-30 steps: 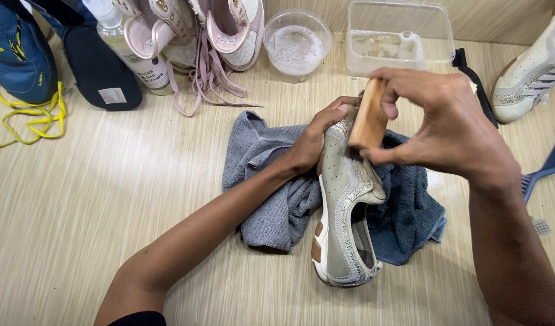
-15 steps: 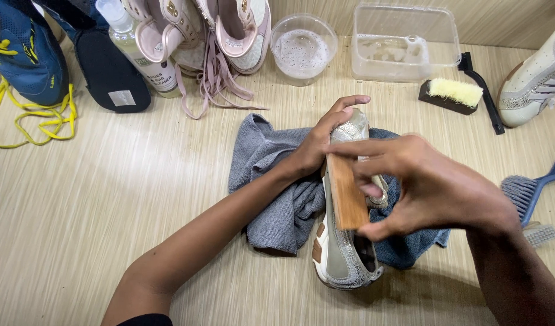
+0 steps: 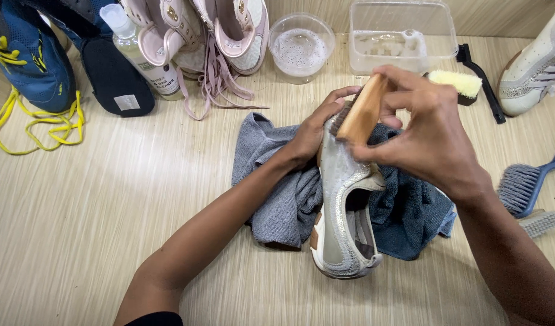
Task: The person wipes the sole of a white sneaker with a gray cloth, then uses a wooden-handled brush to scrub the upper and sides of the shoe. The shoe is rotated to access different areas while cleaning.
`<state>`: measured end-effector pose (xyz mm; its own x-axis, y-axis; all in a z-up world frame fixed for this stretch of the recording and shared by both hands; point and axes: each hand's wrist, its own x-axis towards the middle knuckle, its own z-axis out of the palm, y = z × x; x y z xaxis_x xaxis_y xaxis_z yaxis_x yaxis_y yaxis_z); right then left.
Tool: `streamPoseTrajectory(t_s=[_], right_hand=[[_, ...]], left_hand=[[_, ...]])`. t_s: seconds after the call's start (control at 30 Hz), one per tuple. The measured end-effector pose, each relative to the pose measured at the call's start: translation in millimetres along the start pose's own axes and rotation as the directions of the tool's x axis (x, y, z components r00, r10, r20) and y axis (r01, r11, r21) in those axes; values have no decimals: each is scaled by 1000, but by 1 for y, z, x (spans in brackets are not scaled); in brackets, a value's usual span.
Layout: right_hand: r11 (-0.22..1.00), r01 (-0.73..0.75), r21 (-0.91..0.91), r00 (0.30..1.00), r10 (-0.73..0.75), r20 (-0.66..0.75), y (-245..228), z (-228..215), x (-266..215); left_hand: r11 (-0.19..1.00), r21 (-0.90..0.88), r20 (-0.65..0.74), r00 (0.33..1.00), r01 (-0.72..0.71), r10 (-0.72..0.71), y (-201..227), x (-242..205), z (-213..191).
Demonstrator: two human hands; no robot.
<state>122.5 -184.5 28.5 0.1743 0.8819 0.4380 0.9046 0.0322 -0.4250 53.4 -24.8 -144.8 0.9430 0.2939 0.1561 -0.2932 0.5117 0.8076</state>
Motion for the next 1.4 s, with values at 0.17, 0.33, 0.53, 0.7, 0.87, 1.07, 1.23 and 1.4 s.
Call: streamPoseTrajectory(t_s=[0.17, 0.33, 0.53, 0.7, 0.87, 1.07, 1.23, 1.4], right_hand=[[970, -81, 230, 952, 7, 307, 11, -18, 0], [999, -49, 0, 995, 49, 86, 21, -13, -9], [909, -348, 228, 907, 265, 327, 35, -9, -9], [877, -332, 348, 828, 94, 553, 3, -28, -9], [956, -263, 129, 944, 227, 240, 37, 0, -10], [904, -330, 271, 905, 222, 364, 21, -5, -4], [990, -138, -11, 982, 136, -129, 34, 13, -2], [870, -406, 281, 914, 380, 144, 33, -1, 3]], left_hand=[[990, 99, 5, 995, 103, -104, 22, -4, 3], [993, 63, 0, 995, 104, -104, 31, -8, 10], [979, 24, 32, 978, 204, -205, 34, -8, 9], [975, -32, 80, 973, 220, -216, 35, -9, 11], [976, 175, -52, 991, 129, -122, 22, -5, 3], [949, 288, -97, 990, 125, -101, 18, -5, 1], [921, 368, -122, 989, 125, -86, 22, -2, 6], [898, 433, -101, 994, 77, -36, 19, -1, 0]])
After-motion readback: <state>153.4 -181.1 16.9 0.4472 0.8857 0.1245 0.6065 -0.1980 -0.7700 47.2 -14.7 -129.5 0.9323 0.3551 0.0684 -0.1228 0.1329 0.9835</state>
